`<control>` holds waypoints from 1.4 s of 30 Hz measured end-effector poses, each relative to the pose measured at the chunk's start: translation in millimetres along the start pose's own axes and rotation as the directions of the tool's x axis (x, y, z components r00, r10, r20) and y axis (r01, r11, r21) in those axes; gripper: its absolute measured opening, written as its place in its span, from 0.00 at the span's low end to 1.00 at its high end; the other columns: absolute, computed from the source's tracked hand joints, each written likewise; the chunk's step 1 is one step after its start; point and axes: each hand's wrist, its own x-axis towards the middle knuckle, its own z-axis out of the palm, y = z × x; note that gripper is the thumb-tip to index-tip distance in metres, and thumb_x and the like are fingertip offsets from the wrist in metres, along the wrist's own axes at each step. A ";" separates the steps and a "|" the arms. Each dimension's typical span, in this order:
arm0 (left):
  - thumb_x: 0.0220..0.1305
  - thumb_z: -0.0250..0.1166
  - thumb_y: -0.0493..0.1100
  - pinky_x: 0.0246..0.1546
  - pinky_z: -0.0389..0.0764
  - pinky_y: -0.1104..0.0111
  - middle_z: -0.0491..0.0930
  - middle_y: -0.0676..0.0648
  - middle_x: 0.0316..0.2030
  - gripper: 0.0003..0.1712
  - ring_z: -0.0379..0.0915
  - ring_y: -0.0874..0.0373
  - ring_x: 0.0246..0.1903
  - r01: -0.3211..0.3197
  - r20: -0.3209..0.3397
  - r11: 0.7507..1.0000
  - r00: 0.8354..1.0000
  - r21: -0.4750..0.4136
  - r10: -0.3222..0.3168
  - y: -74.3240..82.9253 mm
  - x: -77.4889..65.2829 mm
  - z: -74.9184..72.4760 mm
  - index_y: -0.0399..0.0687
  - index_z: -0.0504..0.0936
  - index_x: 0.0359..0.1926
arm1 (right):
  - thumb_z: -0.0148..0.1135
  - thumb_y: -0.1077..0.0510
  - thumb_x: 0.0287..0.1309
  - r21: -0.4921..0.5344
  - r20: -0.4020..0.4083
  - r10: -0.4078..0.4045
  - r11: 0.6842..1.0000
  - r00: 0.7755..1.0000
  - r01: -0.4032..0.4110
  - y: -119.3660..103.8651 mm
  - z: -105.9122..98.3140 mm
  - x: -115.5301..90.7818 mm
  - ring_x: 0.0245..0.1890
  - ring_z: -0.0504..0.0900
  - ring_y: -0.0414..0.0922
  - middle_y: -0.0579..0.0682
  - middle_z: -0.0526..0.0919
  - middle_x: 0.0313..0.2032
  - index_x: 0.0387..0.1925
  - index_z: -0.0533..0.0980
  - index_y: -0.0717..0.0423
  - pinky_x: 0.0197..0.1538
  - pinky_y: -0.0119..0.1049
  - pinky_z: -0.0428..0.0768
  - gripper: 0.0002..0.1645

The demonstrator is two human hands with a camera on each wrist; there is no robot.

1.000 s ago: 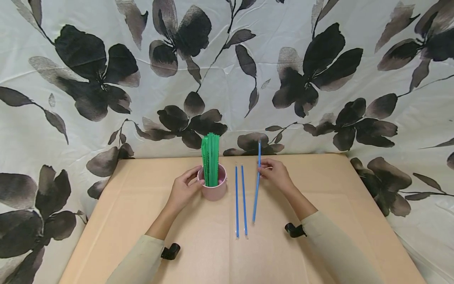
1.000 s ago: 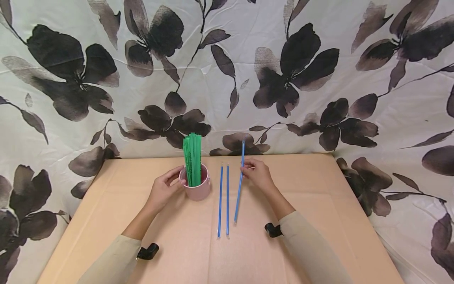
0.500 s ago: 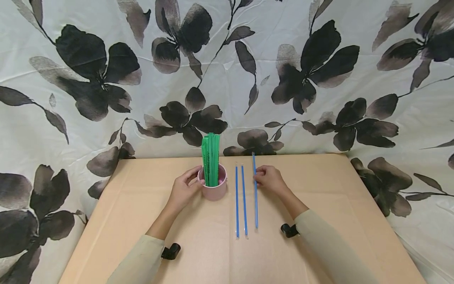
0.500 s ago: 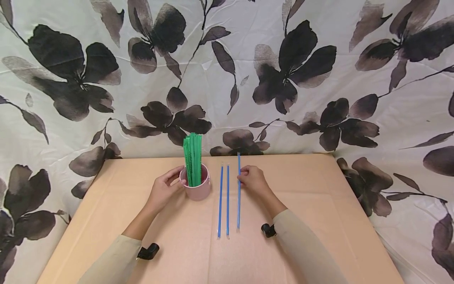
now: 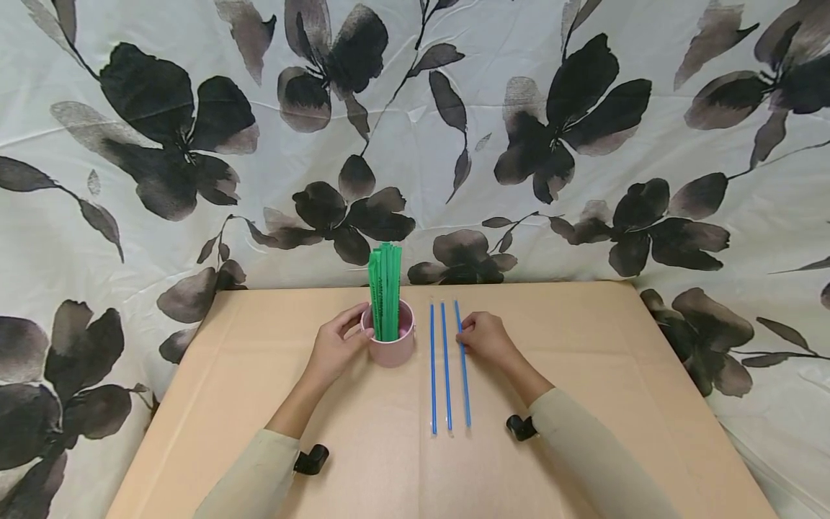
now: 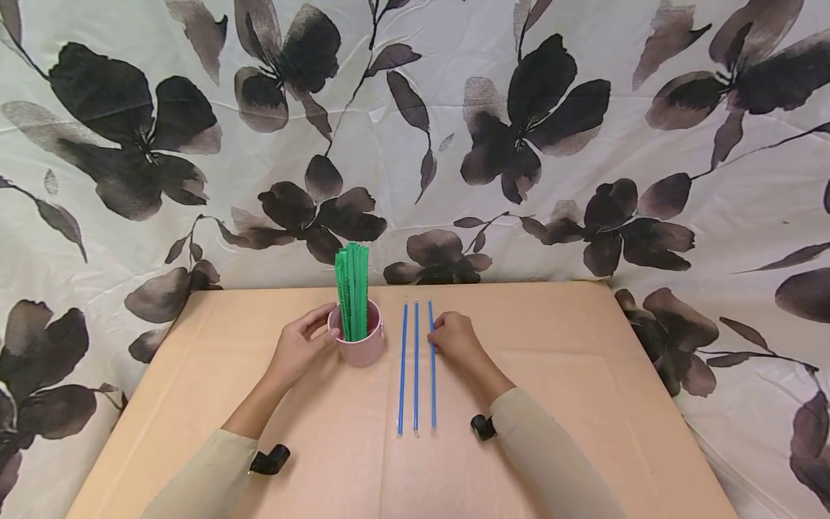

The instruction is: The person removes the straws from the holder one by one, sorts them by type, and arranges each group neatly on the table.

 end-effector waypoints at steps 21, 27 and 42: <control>0.66 0.69 0.32 0.69 0.74 0.53 0.72 0.34 0.69 0.32 0.68 0.38 0.71 0.001 -0.028 0.999 1.000 0.043 0.000 0.6 10.7 1.2 0.32 0.73 0.70 | 0.73 0.63 0.59 -0.141 -0.044 -0.018 0.990 0.999 0.011 -4.5 7.4 13.6 0.22 0.77 0.41 0.50 0.79 0.25 0.42 0.78 0.66 0.26 0.29 0.75 0.14; 0.66 0.68 0.31 0.69 0.74 0.55 0.71 0.34 0.70 0.32 0.67 0.38 0.71 0.003 -0.044 1.000 0.999 0.031 -0.001 0.1 15.8 5.8 0.31 0.72 0.70 | 0.73 0.63 0.59 -0.130 -0.052 -0.055 0.990 0.997 0.048 -0.2 4.5 18.7 0.22 0.78 0.41 0.50 0.80 0.25 0.43 0.78 0.66 0.26 0.28 0.76 0.14; 0.66 0.69 0.31 0.68 0.75 0.59 0.72 0.33 0.70 0.32 0.68 0.38 0.70 -0.013 -0.069 0.999 0.998 0.041 0.016 -2.9 20.8 9.2 0.31 0.72 0.69 | 0.74 0.61 0.58 -0.144 -0.059 -0.104 0.985 0.993 0.095 4.5 0.3 28.6 0.24 0.77 0.41 0.49 0.81 0.27 0.41 0.80 0.65 0.29 0.29 0.77 0.14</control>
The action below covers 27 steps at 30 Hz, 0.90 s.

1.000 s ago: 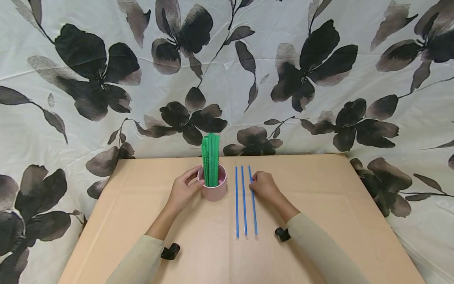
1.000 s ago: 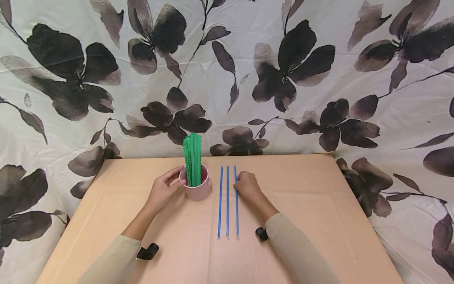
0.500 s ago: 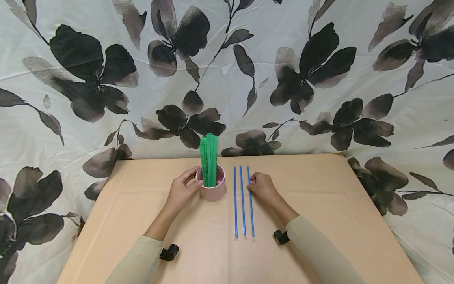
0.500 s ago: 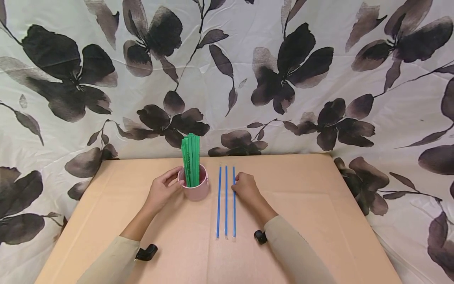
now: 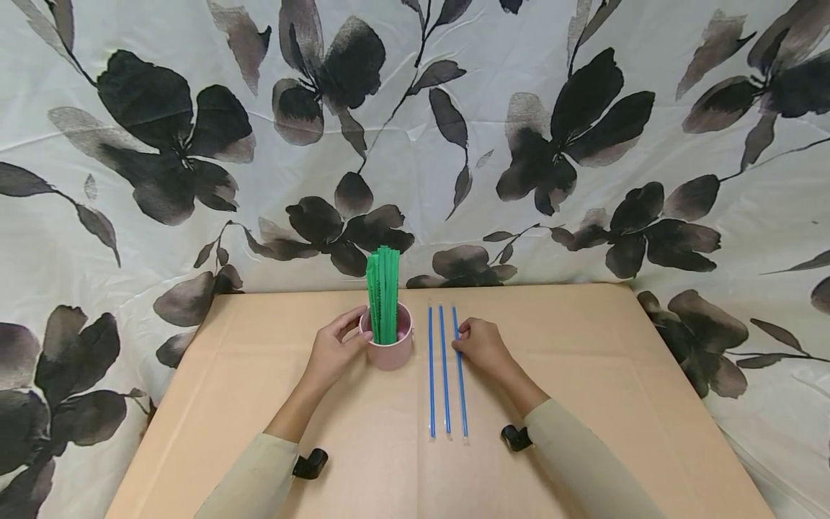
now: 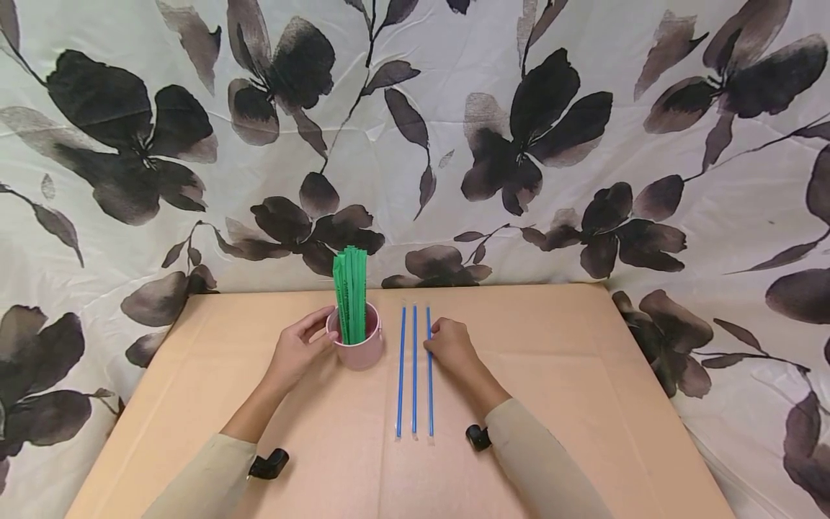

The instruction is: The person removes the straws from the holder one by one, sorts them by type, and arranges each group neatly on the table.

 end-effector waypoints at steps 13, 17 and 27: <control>0.67 0.69 0.32 0.68 0.75 0.58 0.71 0.33 0.70 0.32 0.67 0.37 0.71 -0.006 0.012 1.000 1.000 0.004 0.006 0.6 -1.0 -0.5 0.31 0.72 0.70 | 0.74 0.61 0.58 0.043 0.018 0.019 0.999 1.000 -0.020 1.1 -2.7 -2.8 0.21 0.81 0.39 0.50 0.84 0.27 0.44 0.80 0.65 0.27 0.28 0.80 0.16; 0.66 0.69 0.31 0.68 0.75 0.57 0.71 0.33 0.70 0.32 0.67 0.37 0.71 -0.004 0.009 1.000 1.000 0.003 0.004 0.0 -1.4 -1.1 0.31 0.72 0.70 | 0.75 0.60 0.58 0.050 -0.009 -0.012 0.999 1.000 0.013 -2.8 -8.4 -1.6 0.24 0.81 0.40 0.49 0.84 0.28 0.44 0.80 0.64 0.31 0.30 0.81 0.16; 0.66 0.69 0.30 0.65 0.78 0.69 0.72 0.32 0.69 0.32 0.68 0.37 0.70 -0.011 0.007 1.000 1.000 -0.011 0.011 -1.9 -0.6 -1.2 0.30 0.72 0.69 | 0.74 0.59 0.60 0.161 -0.047 -0.121 0.979 0.992 0.127 -30.4 -24.2 6.7 0.29 0.84 0.41 0.52 0.86 0.36 0.48 0.81 0.63 0.36 0.34 0.86 0.18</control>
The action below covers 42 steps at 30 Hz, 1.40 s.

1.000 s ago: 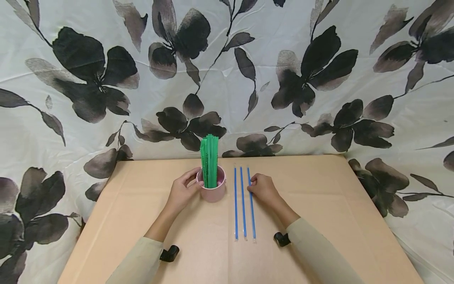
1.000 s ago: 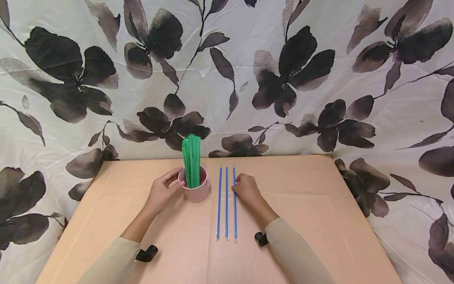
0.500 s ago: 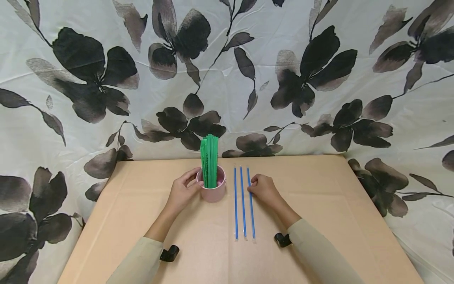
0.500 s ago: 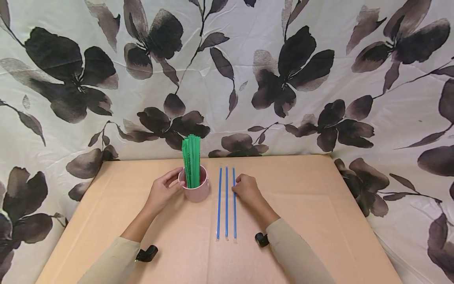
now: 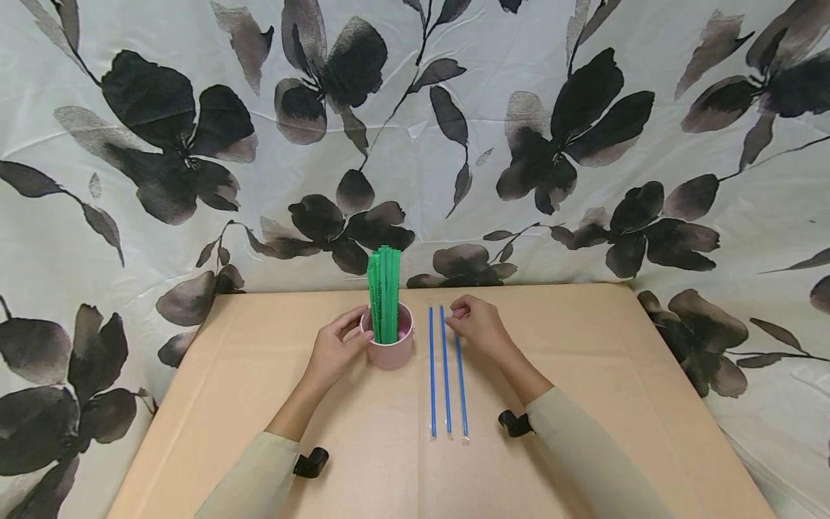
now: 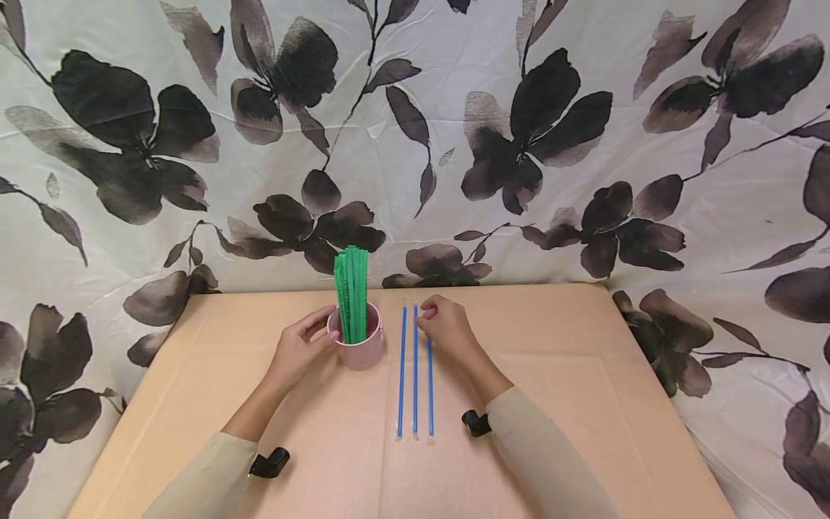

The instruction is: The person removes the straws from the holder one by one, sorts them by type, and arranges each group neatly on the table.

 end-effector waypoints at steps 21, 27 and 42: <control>0.66 0.69 0.32 0.69 0.74 0.55 0.73 0.33 0.69 0.32 0.69 0.36 0.69 -0.032 -0.004 0.999 0.999 0.037 0.032 -0.5 -1.0 -0.4 0.30 0.72 0.69 | 0.70 0.59 0.65 0.320 0.068 -0.119 0.943 0.991 0.091 -50.7 22.2 28.3 0.49 0.88 0.50 0.59 0.88 0.50 0.58 0.79 0.63 0.51 0.35 0.89 0.22; 0.67 0.69 0.33 0.70 0.74 0.55 0.73 0.34 0.69 0.32 0.68 0.38 0.70 -0.009 0.003 0.999 1.000 0.049 0.009 -2.6 -2.7 -0.2 0.32 0.72 0.70 | 0.69 0.61 0.65 0.363 0.074 -0.149 0.925 0.986 0.112 -62.0 31.2 30.6 0.56 0.86 0.55 0.62 0.85 0.57 0.64 0.75 0.66 0.58 0.39 0.87 0.28; 0.66 0.69 0.32 0.65 0.77 0.72 0.72 0.32 0.69 0.32 0.67 0.36 0.70 -0.017 0.012 1.000 1.000 0.020 0.017 -1.8 -2.4 -1.7 0.31 0.72 0.70 | 0.72 0.58 0.64 0.280 0.017 -0.106 0.955 0.994 0.097 -78.6 44.5 28.3 0.50 0.88 0.50 0.57 0.88 0.50 0.58 0.79 0.61 0.54 0.37 0.88 0.23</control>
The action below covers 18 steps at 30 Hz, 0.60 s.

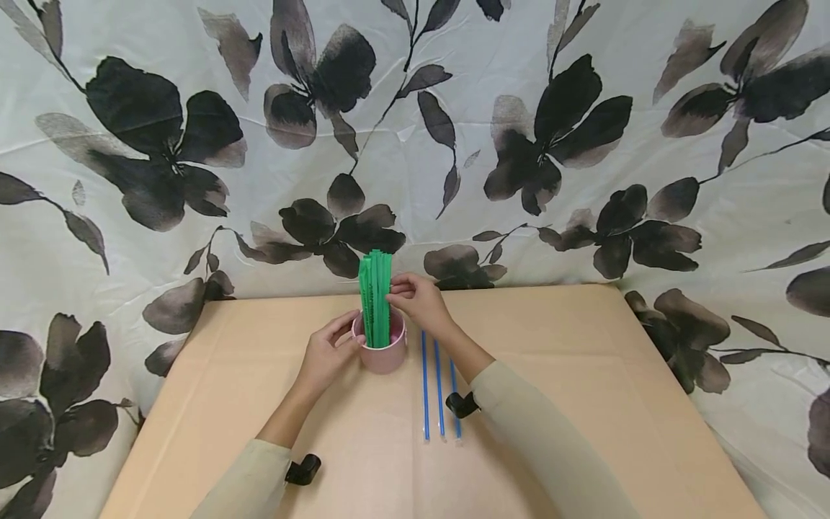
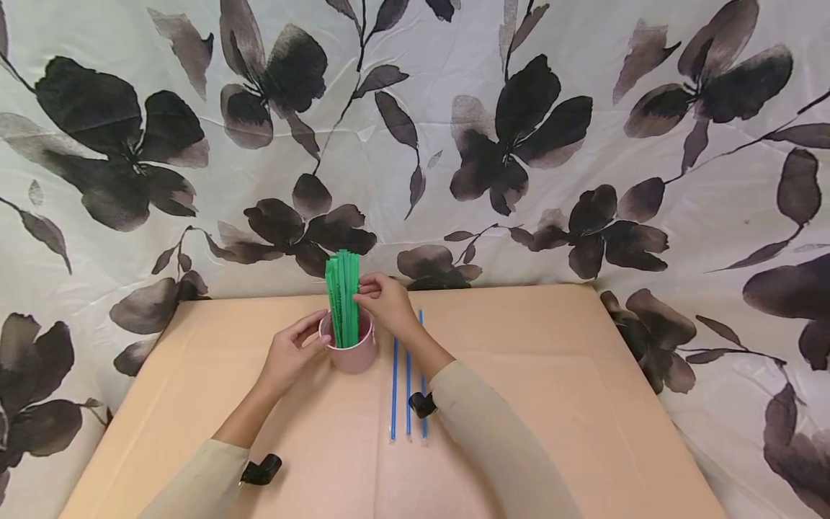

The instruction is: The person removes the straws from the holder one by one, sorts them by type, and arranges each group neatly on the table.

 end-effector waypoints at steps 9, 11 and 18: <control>0.67 0.69 0.33 0.68 0.76 0.61 0.73 0.33 0.69 0.32 0.68 0.38 0.70 0.008 -0.005 1.000 1.000 0.015 -0.008 2.1 -0.5 -0.4 0.32 0.73 0.70 | 0.73 0.59 0.62 -0.032 -0.022 -0.038 0.999 0.999 0.037 0.8 3.1 3.5 0.45 0.89 0.48 0.55 0.88 0.45 0.53 0.81 0.61 0.51 0.36 0.89 0.19; 0.67 0.69 0.33 0.69 0.75 0.56 0.73 0.33 0.69 0.32 0.69 0.37 0.70 0.006 -0.005 1.000 1.000 0.025 -0.006 2.6 -0.6 -0.4 0.32 0.72 0.70 | 0.73 0.58 0.62 -0.042 -0.024 -0.028 0.999 0.999 0.027 0.7 3.5 4.4 0.45 0.89 0.48 0.54 0.88 0.44 0.52 0.81 0.60 0.51 0.36 0.89 0.18; 0.67 0.69 0.35 0.69 0.73 0.50 0.73 0.33 0.69 0.32 0.69 0.37 0.70 0.001 -0.003 0.999 1.000 0.040 -0.001 2.1 -1.5 -1.1 0.32 0.72 0.70 | 0.73 0.57 0.63 -0.057 -0.029 -0.013 0.998 0.999 0.011 -0.3 4.5 6.2 0.43 0.87 0.47 0.54 0.87 0.43 0.51 0.81 0.61 0.48 0.36 0.89 0.18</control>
